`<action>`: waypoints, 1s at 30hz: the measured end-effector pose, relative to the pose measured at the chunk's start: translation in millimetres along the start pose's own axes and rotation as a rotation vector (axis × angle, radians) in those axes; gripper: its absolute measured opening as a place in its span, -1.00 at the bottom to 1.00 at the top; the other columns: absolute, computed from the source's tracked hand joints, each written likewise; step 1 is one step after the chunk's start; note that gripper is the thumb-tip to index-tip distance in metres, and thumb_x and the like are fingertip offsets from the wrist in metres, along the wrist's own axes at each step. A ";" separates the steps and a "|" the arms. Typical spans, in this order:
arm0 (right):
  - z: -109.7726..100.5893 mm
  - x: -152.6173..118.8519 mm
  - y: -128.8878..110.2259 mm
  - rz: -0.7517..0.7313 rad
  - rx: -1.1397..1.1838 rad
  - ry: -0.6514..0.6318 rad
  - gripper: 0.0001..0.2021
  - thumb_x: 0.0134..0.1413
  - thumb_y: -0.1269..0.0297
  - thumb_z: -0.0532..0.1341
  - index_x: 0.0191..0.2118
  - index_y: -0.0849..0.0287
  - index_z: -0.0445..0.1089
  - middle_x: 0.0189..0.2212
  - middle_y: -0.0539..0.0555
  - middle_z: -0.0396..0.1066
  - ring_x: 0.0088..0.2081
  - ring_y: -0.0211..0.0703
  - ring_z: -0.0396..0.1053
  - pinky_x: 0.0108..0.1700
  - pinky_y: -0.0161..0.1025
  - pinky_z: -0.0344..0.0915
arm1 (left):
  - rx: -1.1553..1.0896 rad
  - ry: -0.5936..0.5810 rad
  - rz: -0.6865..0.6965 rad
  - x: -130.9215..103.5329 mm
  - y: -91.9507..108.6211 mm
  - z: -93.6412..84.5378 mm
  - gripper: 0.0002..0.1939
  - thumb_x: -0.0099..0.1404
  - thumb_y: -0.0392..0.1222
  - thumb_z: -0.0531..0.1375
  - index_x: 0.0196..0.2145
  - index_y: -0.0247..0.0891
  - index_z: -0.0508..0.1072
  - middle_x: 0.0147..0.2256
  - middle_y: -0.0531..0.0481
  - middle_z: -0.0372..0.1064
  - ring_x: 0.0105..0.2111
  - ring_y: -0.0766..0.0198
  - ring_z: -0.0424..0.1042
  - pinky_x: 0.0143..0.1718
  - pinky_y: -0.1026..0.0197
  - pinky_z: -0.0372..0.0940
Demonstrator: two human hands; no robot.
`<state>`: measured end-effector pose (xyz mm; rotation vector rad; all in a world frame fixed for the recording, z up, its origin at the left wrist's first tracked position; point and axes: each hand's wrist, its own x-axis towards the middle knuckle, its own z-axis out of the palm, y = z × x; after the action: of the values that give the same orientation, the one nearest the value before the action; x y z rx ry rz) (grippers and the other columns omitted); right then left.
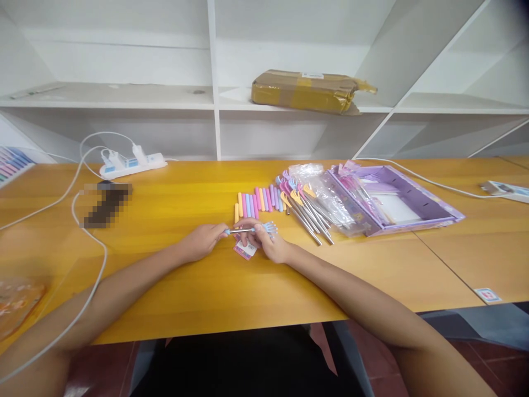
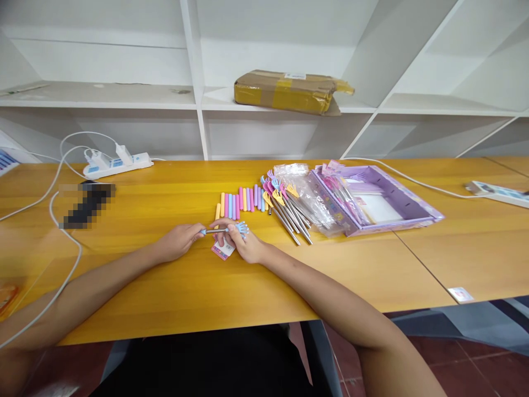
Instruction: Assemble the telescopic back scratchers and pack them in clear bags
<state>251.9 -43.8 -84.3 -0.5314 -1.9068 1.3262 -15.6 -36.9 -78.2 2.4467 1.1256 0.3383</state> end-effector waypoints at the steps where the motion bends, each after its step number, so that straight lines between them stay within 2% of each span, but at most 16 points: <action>1: 0.8 -0.2 -1.6 -0.001 -0.013 -0.001 -0.35 0.54 -0.22 -0.19 0.23 0.20 0.32 -0.46 0.00 0.33 -0.42 -0.16 0.23 -0.30 -0.18 0.35 | 0.001 0.000 0.008 -0.1 -0.2 0.2 -0.70 0.60 -0.03 -0.10 -0.17 -0.16 0.34 -0.26 -0.07 0.46 -0.28 0.10 0.45 -0.23 0.14 0.26; 6: 4.0 -0.3 -6.1 -0.037 -0.042 -0.021 -0.41 0.56 -0.17 -0.21 0.20 0.16 0.33 -0.35 0.03 0.38 -0.47 -0.21 0.21 -0.26 -0.16 0.36 | 0.010 0.016 0.030 -1.2 -1.6 1.8 -0.73 0.59 -0.06 -0.08 -0.17 -0.16 0.35 -0.26 -0.08 0.48 -0.29 0.10 0.46 -0.23 0.13 0.26; 11: 4.4 0.8 -3.5 -0.056 -0.067 -0.029 -0.40 0.55 -0.18 -0.22 0.18 0.16 0.33 -0.33 0.05 0.39 -0.39 -0.17 0.32 -0.23 -0.17 0.35 | 0.044 0.025 0.034 -2.2 -2.9 3.6 -0.72 0.59 -0.05 -0.09 -0.20 -0.16 0.34 -0.30 -0.07 0.45 -0.32 0.11 0.44 -0.26 0.14 0.26; 16: 3.1 0.8 -1.2 -0.091 -0.120 -0.038 -0.43 0.58 -0.11 -0.24 0.20 0.16 0.32 -0.32 0.04 0.38 -0.43 -0.20 0.27 -0.25 -0.18 0.32 | 0.051 0.029 0.046 -2.5 -2.8 4.2 -0.71 0.59 -0.05 -0.08 -0.20 -0.16 0.34 -0.32 -0.06 0.45 -0.34 0.12 0.43 -0.28 0.14 0.26; 24: 1.8 -1.4 -3.5 -0.065 -0.178 -0.079 -0.41 0.56 -0.15 -0.22 0.23 0.15 0.32 -0.30 0.07 0.40 -0.29 -0.11 0.42 -0.14 -0.13 0.38 | 0.081 0.016 0.057 -4.4 1.3 2.4 -0.75 0.57 -0.10 -0.05 -0.22 -0.16 0.35 -0.31 -0.08 0.47 -0.33 0.11 0.44 -0.25 0.13 0.27; 27: -1.3 -1.4 -5.7 -0.054 -0.241 -0.048 -0.43 0.57 -0.13 -0.19 0.23 0.14 0.35 -0.28 0.08 0.44 -0.28 -0.11 0.41 -0.13 -0.13 0.37 | 0.117 -0.010 0.035 -4.6 5.7 1.8 -0.70 0.60 -0.05 -0.09 -0.18 -0.16 0.35 -0.27 -0.10 0.49 -0.30 0.08 0.47 -0.23 0.11 0.29; 30: -10.9 0.1 -10.4 -0.008 -0.252 0.006 -0.47 0.57 -0.11 -0.10 0.10 0.16 0.45 -0.35 0.04 0.44 -0.34 -0.15 0.39 -0.22 -0.20 0.35 | 0.144 0.024 -0.008 -4.2 11.0 2.1 -0.64 0.63 0.02 -0.15 -0.05 -0.16 0.36 -0.23 -0.10 0.52 -0.28 0.08 0.50 -0.23 0.11 0.29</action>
<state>260.9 -41.0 -72.6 -0.6507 -2.0822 1.0837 -10.1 -47.2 -75.0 2.5675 1.2083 0.2937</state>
